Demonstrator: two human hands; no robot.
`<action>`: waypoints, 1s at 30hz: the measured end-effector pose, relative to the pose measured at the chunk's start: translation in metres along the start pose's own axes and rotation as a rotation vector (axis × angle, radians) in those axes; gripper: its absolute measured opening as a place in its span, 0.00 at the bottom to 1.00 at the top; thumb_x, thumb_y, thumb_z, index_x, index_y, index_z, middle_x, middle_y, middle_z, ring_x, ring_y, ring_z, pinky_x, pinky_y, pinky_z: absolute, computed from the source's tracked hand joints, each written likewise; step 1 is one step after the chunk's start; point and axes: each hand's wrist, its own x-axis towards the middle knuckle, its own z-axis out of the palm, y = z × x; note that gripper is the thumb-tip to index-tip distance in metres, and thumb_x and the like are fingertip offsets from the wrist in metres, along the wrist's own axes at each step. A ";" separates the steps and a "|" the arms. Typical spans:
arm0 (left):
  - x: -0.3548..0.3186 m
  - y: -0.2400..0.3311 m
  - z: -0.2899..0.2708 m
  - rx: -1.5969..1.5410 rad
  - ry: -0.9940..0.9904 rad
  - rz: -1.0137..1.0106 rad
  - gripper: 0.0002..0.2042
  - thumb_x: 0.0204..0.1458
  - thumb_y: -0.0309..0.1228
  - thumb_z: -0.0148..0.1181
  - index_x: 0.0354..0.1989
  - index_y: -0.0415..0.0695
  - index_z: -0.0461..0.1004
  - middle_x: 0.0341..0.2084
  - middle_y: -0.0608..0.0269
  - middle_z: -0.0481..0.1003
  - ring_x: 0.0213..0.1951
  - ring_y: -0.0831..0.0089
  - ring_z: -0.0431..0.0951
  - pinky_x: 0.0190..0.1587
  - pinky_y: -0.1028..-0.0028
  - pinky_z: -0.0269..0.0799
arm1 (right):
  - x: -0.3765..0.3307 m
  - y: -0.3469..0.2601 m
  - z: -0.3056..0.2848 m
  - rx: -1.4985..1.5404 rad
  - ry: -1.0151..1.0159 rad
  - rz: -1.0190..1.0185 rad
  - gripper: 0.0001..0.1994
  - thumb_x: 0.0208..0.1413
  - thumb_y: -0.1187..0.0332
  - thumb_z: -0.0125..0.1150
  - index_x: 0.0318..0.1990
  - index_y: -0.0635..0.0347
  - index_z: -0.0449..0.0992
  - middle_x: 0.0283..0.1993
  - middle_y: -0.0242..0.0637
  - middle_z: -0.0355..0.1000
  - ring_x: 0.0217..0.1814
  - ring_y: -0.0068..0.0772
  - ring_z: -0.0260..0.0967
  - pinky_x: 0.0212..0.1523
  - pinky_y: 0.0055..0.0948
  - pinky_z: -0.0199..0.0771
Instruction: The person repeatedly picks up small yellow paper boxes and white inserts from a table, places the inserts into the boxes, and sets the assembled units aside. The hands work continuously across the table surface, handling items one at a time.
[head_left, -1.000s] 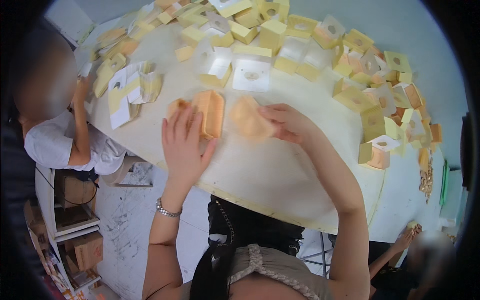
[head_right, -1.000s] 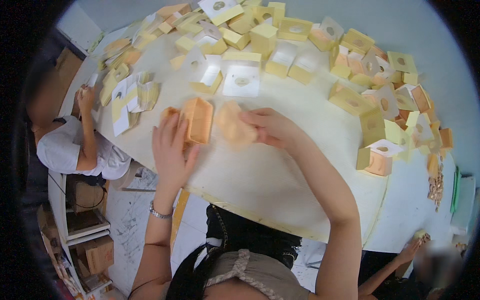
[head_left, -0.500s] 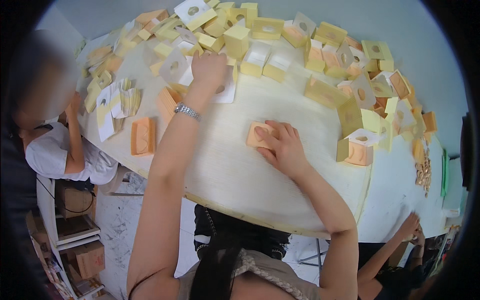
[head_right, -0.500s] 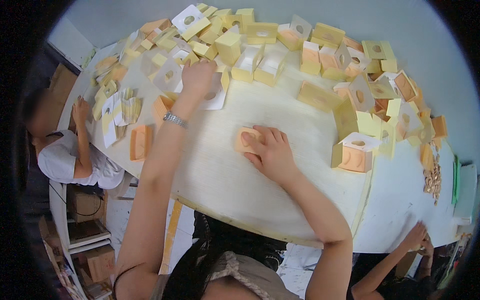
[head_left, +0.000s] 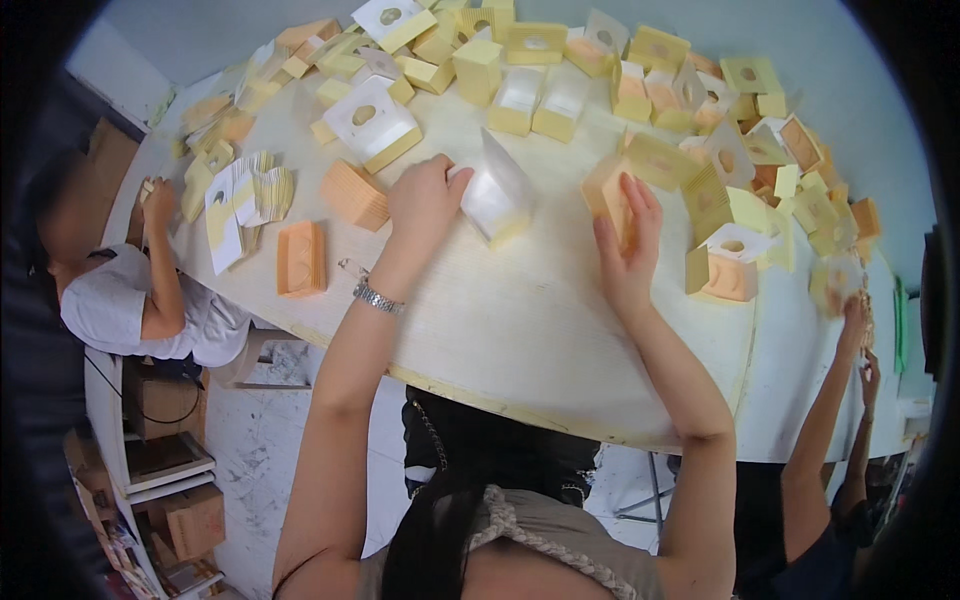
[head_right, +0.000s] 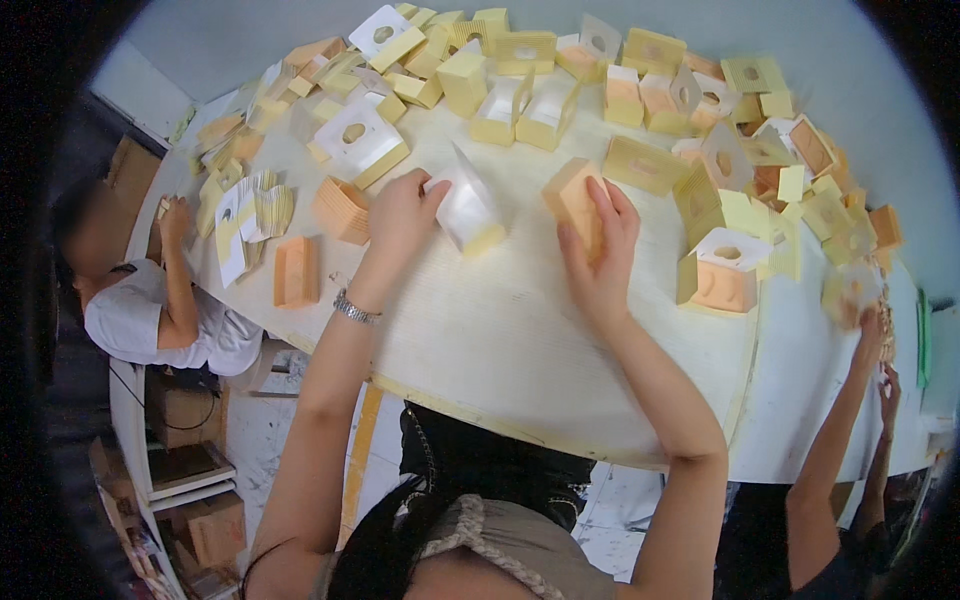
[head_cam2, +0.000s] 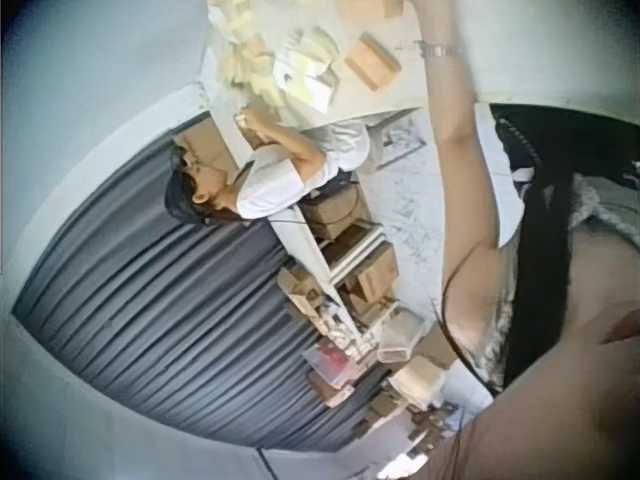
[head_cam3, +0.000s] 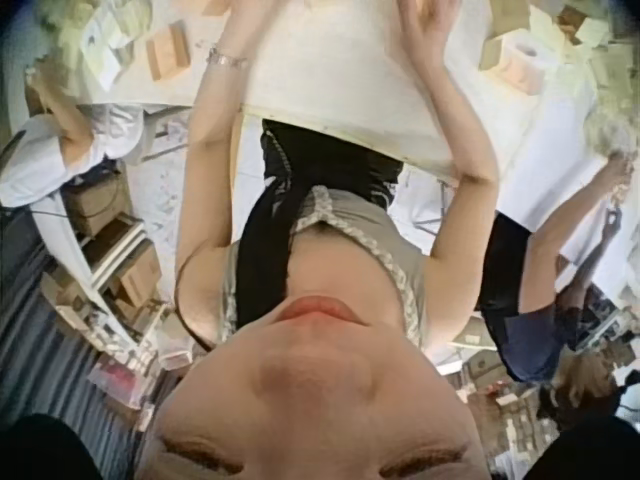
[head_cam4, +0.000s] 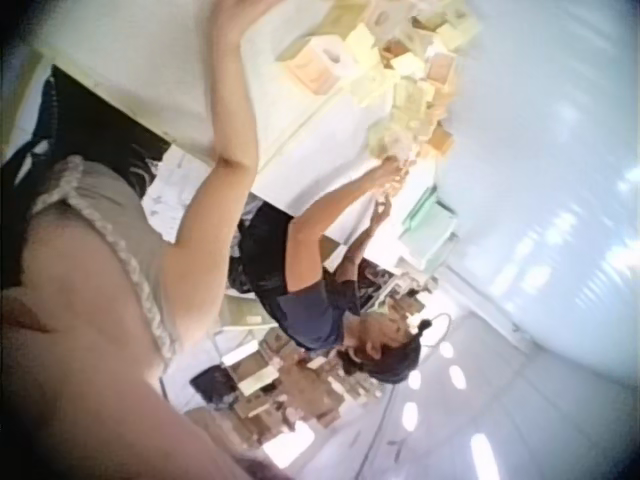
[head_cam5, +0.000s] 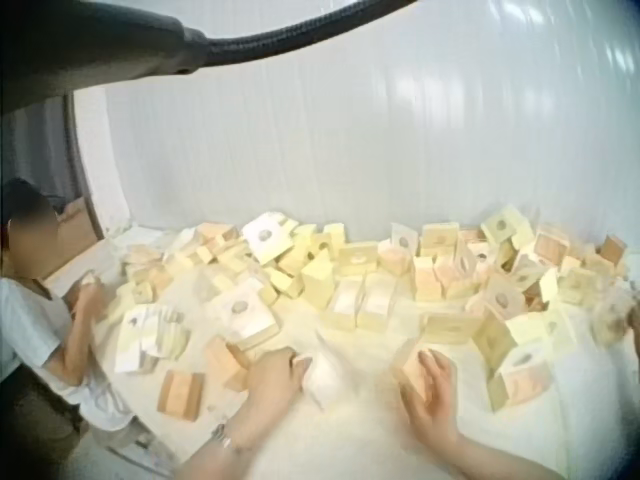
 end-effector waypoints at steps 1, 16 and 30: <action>0.001 0.012 -0.012 0.011 -0.116 -0.049 0.17 0.52 0.35 0.59 0.48 0.40 0.71 0.41 0.52 0.74 0.40 0.54 0.76 0.43 0.59 0.72 | -0.002 -0.023 -0.005 -0.026 -0.001 -0.119 0.28 0.53 0.72 0.66 0.62 0.58 0.67 0.61 0.50 0.60 0.65 0.49 0.58 0.63 0.40 0.62; -0.080 0.027 -0.022 -0.636 -0.494 -0.043 0.36 0.45 0.35 0.70 0.60 0.40 0.57 0.34 0.52 0.76 0.34 0.60 0.80 0.36 0.67 0.74 | 0.012 -0.071 -0.008 -0.448 -0.756 -0.305 0.23 0.45 0.69 0.66 0.52 0.50 0.74 0.54 0.45 0.67 0.56 0.50 0.65 0.52 0.43 0.70; -0.076 0.021 -0.024 -0.557 -0.491 0.003 0.37 0.35 0.41 0.76 0.54 0.40 0.64 0.38 0.50 0.78 0.39 0.52 0.80 0.40 0.63 0.76 | 0.029 -0.048 0.008 -0.354 -0.994 -0.562 0.19 0.54 0.65 0.61 0.54 0.47 0.75 0.63 0.42 0.64 0.62 0.48 0.62 0.62 0.43 0.61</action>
